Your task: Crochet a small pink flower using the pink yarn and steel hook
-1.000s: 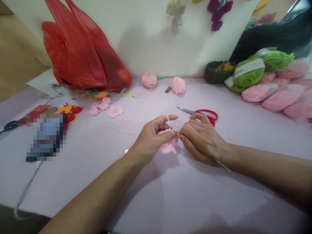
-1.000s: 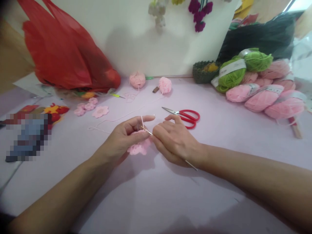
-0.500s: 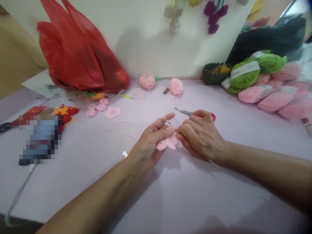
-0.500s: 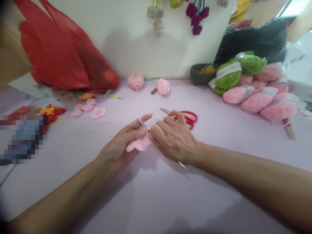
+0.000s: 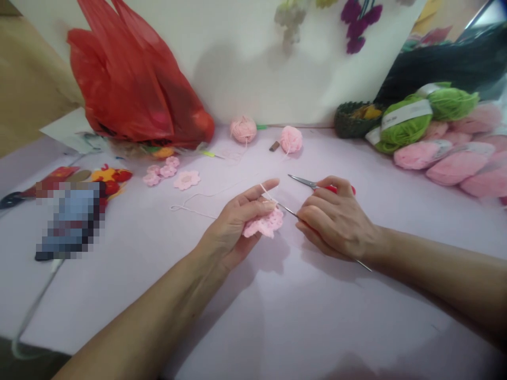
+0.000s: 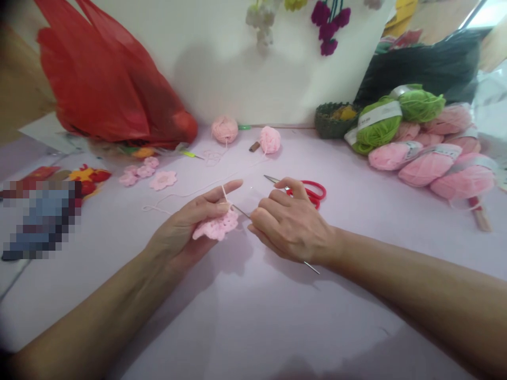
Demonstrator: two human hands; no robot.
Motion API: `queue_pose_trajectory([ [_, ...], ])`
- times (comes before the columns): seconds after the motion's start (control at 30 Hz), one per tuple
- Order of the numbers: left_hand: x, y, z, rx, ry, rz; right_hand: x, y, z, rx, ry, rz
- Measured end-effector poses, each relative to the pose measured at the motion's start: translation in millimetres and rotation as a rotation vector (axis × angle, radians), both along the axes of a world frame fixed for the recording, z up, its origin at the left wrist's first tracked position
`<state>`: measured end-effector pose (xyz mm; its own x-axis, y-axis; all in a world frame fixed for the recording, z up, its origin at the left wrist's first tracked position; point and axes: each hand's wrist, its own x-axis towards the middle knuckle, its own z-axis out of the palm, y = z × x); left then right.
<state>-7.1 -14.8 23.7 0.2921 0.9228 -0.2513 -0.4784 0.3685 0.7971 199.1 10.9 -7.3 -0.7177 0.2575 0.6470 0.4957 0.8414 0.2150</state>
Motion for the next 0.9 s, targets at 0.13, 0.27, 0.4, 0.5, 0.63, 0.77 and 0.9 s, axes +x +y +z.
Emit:
queue_pose_trajectory([
  [0.13, -0.6, 0.3, 1.9, 0.020, 0.086, 0.020, -0.1, 0.4, 1.3, 0.007, -0.012, 0.007],
  [0.27, -3.5, 1.3, 3.2, 0.004, 0.136, 0.028, 0.2, 0.2, 2.8, -0.029, -0.033, 0.021],
  [0.4, -9.8, 3.9, 2.4, -0.014, 0.171, -0.009, 2.9, 1.4, 4.6, -0.196, -0.030, 0.119],
  [0.5, -13.7, 5.9, 0.6, -0.001, 0.193, -0.036, 5.5, 3.0, 5.6, -0.386, -0.001, 0.235],
  [0.63, -13.3, 6.5, -2.3, 0.030, 0.206, -0.101, 5.7, 2.9, 4.4, -0.553, 0.096, 0.337],
  [0.77, -7.8, 4.1, -6.8, 0.063, 0.218, -0.204, 3.6, 0.1, 1.8, -0.584, 0.144, 0.281],
  [0.9, -2.3, 0.4, -11.9, 0.161, 0.301, -0.182, 3.2, -1.3, 0.7, -0.589, 0.150, 0.207],
])
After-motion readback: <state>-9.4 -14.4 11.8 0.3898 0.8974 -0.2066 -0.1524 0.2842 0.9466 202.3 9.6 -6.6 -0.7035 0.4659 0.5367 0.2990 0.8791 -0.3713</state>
